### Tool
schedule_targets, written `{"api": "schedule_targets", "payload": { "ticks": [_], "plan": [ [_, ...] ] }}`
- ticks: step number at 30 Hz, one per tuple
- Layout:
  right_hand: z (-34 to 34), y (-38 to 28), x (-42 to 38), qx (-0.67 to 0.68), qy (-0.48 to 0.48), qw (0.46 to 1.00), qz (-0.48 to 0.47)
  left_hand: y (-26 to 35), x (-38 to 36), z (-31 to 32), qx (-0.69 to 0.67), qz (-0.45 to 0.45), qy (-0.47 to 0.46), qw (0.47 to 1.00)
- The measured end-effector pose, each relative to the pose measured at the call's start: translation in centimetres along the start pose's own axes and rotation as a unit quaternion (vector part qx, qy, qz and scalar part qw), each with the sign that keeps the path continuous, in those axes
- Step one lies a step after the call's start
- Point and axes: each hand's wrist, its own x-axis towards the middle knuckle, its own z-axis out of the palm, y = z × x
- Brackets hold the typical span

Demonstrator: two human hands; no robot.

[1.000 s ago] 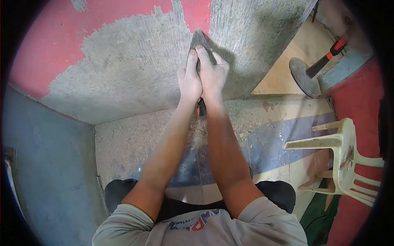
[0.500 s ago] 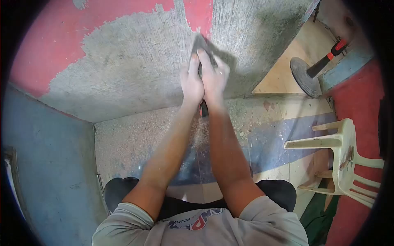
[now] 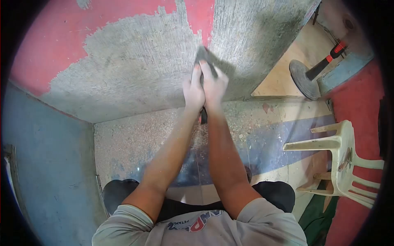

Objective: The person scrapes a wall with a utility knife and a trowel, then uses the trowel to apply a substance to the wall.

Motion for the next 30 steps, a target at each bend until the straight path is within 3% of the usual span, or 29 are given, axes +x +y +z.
{"api": "schedule_targets", "payload": {
  "ticks": [3, 6, 7, 10, 11, 15, 18, 19, 22, 23, 26, 27, 30],
  "plan": [
    [-0.6, 3.0, -1.4, 0.043, 0.006, 0.997, 0.060, -2.8, -1.0, -0.2, -0.018, 0.038, 0.035, 0.999],
    [-0.1, 1.2, 0.4, 0.005, 0.007, 1.000, 0.017, -0.7, 0.6, -0.8, 0.031, -0.005, -0.053, 0.998],
    [0.1, -0.2, 1.0, 0.006, 0.002, 1.000, 0.001, 0.9, 0.8, -0.1, 0.018, -0.041, -0.033, 0.998],
    [0.6, -1.0, 1.6, 0.062, -0.010, 0.998, 0.031, 1.8, 1.3, 0.7, -0.047, -0.023, -0.040, 0.998],
    [0.2, -0.7, 1.3, 0.060, -0.025, 0.997, 0.042, 0.8, 1.5, -0.1, 0.064, -0.007, -0.035, 0.997],
    [-1.3, 3.3, -0.7, -0.013, -0.009, 0.998, 0.055, -3.9, -0.4, -0.1, -0.022, 0.053, 0.022, 0.998],
    [-0.9, 3.1, -0.2, -0.009, 0.015, 1.000, 0.017, -3.2, -0.2, -1.1, 0.011, -0.053, -0.035, 0.998],
    [-0.5, 0.9, 0.3, 0.047, -0.008, 0.999, 0.026, -1.8, 0.6, -0.7, 0.021, -0.016, -0.047, 0.999],
    [0.9, -2.0, 1.9, 0.111, -0.020, 0.993, 0.027, 2.3, 1.8, 0.3, 0.013, -0.059, -0.035, 0.998],
    [0.8, -2.2, 1.8, 0.099, -0.021, 0.995, 0.027, 1.7, 2.0, 0.2, -0.042, -0.043, -0.054, 0.997],
    [-0.4, 2.1, 0.9, -0.015, -0.003, 1.000, -0.024, -1.0, 0.4, -0.2, 0.070, 0.058, -0.009, 0.996],
    [-0.9, 2.7, -0.1, -0.009, -0.001, 1.000, 0.000, -4.3, 0.3, -1.0, 0.021, 0.027, -0.017, 0.999],
    [-1.3, 4.7, -1.4, 0.032, 0.007, 0.998, 0.059, -4.3, -1.4, -1.1, -0.021, -0.031, -0.005, 0.999]
  ]
}}
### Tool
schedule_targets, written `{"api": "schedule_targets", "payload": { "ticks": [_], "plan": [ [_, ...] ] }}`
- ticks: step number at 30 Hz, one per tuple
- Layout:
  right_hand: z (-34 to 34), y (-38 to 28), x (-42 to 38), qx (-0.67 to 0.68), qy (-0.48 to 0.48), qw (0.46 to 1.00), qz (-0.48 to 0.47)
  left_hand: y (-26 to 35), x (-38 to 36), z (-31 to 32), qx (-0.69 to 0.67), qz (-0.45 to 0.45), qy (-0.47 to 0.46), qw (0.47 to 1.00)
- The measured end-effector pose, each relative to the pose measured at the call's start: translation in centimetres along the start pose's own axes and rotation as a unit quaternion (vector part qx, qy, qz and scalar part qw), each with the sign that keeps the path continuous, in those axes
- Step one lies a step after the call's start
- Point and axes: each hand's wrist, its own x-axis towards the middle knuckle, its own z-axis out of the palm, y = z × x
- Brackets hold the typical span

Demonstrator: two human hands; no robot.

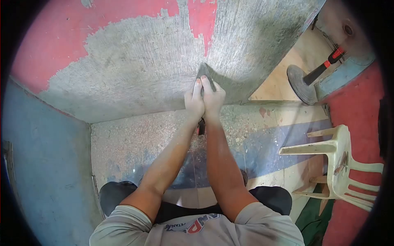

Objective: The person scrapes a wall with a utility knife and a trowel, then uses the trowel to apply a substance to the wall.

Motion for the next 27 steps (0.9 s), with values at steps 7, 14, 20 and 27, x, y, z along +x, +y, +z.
{"api": "schedule_targets", "payload": {
  "ticks": [7, 14, 20, 27],
  "plan": [
    [-0.8, 0.3, 0.2, -0.041, -0.015, 0.999, -0.022, -0.6, -0.3, -0.2, -0.053, -0.065, -0.014, 0.996],
    [1.6, -4.4, 2.0, -0.014, -0.014, 0.997, -0.070, 4.1, 2.2, 1.1, -0.005, 0.010, -0.041, 0.999],
    [1.3, -2.5, 1.6, -0.040, 0.012, 0.993, -0.106, 3.5, 1.4, 0.7, 0.044, 0.020, -0.019, 0.999],
    [1.4, -6.0, 1.8, -0.024, -0.010, 0.999, -0.042, 5.4, 1.6, 1.5, 0.059, 0.015, -0.032, 0.998]
  ]
}}
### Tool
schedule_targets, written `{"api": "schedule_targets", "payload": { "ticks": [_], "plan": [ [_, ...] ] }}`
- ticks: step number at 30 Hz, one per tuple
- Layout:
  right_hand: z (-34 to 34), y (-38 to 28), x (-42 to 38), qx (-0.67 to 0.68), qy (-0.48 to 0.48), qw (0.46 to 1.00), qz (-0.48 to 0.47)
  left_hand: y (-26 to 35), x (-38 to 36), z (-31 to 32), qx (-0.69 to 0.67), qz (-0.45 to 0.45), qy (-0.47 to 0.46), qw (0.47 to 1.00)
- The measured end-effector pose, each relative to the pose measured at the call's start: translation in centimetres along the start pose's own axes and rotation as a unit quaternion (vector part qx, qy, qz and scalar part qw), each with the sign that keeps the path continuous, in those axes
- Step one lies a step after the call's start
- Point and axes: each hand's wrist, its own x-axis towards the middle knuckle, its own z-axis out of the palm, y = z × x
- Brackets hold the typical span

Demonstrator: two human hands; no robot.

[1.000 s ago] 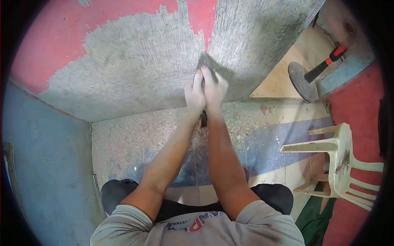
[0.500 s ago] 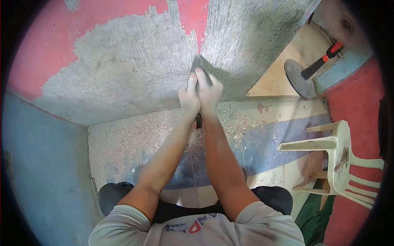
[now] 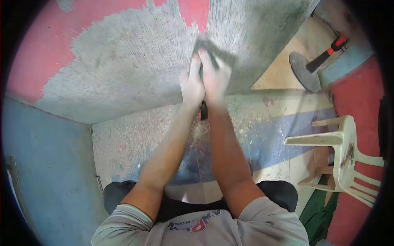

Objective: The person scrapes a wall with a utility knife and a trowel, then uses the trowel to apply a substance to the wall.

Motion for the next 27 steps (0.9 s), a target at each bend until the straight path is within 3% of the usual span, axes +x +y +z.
{"api": "schedule_targets", "payload": {
  "ticks": [2, 8, 10, 13, 16, 19, 20, 23, 24, 25, 27],
  "plan": [
    [0.0, -0.1, 0.5, 0.012, -0.003, 1.000, -0.012, 0.4, 0.6, 0.3, -0.015, -0.017, -0.010, 1.000],
    [-2.0, 4.5, -1.4, -0.028, -0.002, 1.000, -0.010, -5.0, -1.1, 0.1, -0.036, 0.048, 0.018, 0.998],
    [-1.3, 3.4, -1.9, 0.021, 0.013, 1.000, 0.013, -3.7, -1.4, 0.5, -0.062, 0.018, 0.034, 0.997],
    [0.0, -1.0, 0.0, -0.012, 0.002, 0.999, -0.047, 1.4, 0.1, 0.5, -0.007, 0.014, -0.004, 1.000],
    [0.9, -2.0, 0.4, 0.052, 0.000, 0.999, -0.007, 2.1, 1.5, -0.1, -0.017, -0.054, -0.032, 0.998],
    [-0.3, 2.2, -0.8, 0.007, 0.012, 0.999, -0.036, -2.0, -0.2, -0.1, -0.028, -0.007, 0.020, 0.999],
    [-0.6, 3.3, -1.5, -0.020, 0.032, 0.999, -0.008, -4.5, -0.4, -0.1, -0.071, 0.000, 0.036, 0.997],
    [-0.3, 3.3, -1.1, -0.001, 0.036, 0.999, -0.028, -3.8, 0.1, -0.3, -0.064, 0.025, 0.003, 0.998],
    [0.0, 0.6, -0.5, -0.016, 0.013, 1.000, -0.014, -0.6, 0.2, -0.2, 0.035, -0.003, 0.004, 0.999],
    [0.8, 0.5, 0.6, -0.048, 0.032, 0.995, -0.076, 1.5, 0.2, 0.2, -0.019, -0.019, 0.002, 1.000],
    [1.0, -3.2, 0.7, 0.022, -0.010, 1.000, 0.014, 3.6, 1.1, 1.0, -0.128, -0.048, -0.002, 0.991]
  ]
}}
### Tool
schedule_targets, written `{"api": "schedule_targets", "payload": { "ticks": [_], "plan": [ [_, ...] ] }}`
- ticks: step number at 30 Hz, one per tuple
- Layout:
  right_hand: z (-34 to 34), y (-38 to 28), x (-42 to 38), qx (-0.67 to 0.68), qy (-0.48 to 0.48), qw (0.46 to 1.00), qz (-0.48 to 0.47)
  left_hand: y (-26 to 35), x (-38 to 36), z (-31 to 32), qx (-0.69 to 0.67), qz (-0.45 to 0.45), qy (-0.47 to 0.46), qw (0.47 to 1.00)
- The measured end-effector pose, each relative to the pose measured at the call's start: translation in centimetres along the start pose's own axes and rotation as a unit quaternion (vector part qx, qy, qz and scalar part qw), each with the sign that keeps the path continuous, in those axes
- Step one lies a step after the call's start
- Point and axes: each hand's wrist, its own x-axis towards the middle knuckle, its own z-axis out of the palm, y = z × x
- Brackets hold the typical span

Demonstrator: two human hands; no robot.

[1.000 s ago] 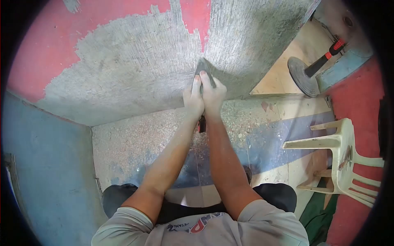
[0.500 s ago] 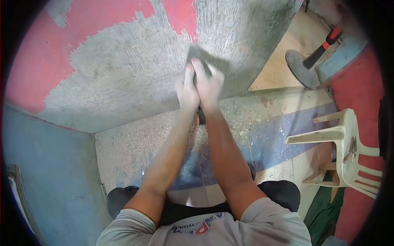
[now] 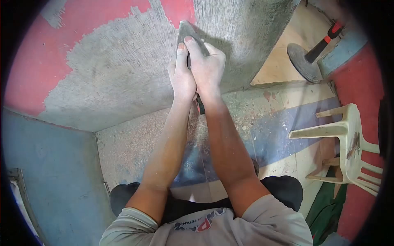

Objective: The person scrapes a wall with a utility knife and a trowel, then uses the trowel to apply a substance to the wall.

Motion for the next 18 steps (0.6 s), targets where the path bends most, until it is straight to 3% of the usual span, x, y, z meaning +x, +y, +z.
{"api": "schedule_targets", "payload": {
  "ticks": [3, 5, 8, 9, 11, 13, 16, 18],
  "plan": [
    [-0.7, 2.0, -0.4, -0.081, 0.028, 0.994, -0.069, -2.2, -0.3, -1.1, 0.033, 0.030, -0.002, 0.999],
    [-1.5, 5.7, -1.2, -0.057, 0.042, 0.996, -0.054, -6.0, -0.3, -2.7, 0.064, 0.058, 0.002, 0.996],
    [-1.5, 5.5, -2.0, -0.018, 0.043, 0.998, -0.034, -6.9, -0.8, -2.6, 0.023, 0.039, 0.035, 0.998],
    [-1.1, 4.5, -1.3, -0.023, 0.038, 0.998, -0.046, -4.2, -1.1, -1.9, 0.099, 0.031, 0.023, 0.994],
    [-0.2, 1.8, -0.2, -0.026, 0.027, 0.996, -0.084, -0.9, 0.0, -0.7, 0.067, 0.010, 0.001, 0.998],
    [0.0, 0.2, -0.1, -0.037, 0.027, 0.998, -0.041, 0.1, 0.1, 0.0, -0.002, -0.008, -0.018, 1.000],
    [-0.9, 3.0, -0.9, -0.047, 0.037, 0.996, -0.062, -2.8, -0.3, -1.2, 0.069, 0.052, 0.013, 0.996],
    [-1.6, 5.7, -1.6, -0.035, 0.046, 0.997, -0.060, -5.8, -0.9, -2.1, 0.036, 0.041, 0.030, 0.998]
  ]
}}
